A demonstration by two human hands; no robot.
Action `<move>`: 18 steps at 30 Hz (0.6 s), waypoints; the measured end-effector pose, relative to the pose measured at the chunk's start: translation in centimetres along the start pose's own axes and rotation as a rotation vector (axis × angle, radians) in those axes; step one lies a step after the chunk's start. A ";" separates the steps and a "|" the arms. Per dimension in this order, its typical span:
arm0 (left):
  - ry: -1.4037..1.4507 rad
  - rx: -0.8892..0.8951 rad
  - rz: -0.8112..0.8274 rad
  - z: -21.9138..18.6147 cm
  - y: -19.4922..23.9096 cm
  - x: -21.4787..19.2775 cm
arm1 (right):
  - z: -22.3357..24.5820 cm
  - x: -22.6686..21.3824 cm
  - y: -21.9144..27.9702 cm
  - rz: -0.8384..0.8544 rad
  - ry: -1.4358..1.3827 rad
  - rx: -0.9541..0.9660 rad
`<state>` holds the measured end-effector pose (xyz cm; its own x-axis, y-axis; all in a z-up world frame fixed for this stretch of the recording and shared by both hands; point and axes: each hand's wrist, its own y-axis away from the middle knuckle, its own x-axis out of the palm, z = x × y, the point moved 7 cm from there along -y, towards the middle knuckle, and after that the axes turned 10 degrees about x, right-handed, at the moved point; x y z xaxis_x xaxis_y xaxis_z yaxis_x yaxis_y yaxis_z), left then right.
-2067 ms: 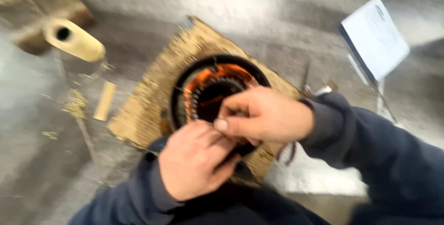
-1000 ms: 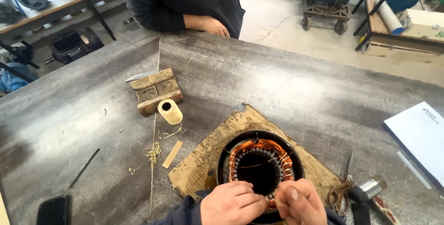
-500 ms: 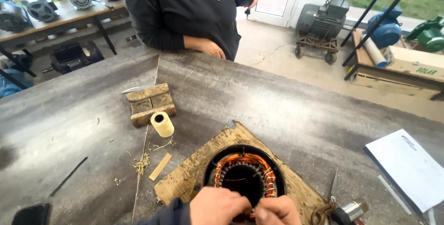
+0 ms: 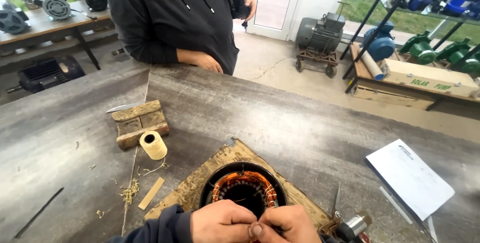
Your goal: Winding and tying copper coils in an electric motor stator.
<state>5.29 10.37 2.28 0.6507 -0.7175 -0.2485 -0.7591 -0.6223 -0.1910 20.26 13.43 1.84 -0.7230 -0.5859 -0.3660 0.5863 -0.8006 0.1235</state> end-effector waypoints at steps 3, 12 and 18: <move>0.009 -0.059 -0.019 -0.3 -0.6 -0.4 | 0.9 -1.2 -0.7 -0.071 0.157 -0.024; -0.101 -0.042 -0.132 1.8 -1.8 0.1 | 2.9 -0.7 -2.4 0.102 0.477 -0.298; -0.179 0.079 -0.162 0.7 -1.9 0.3 | 2.2 1.1 -2.6 0.055 0.645 -0.309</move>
<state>6.97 11.53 1.94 0.7560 -0.5390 -0.3715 -0.6486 -0.6933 -0.3140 17.13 14.60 3.14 -0.3851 -0.3570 -0.8510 0.7614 -0.6441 -0.0743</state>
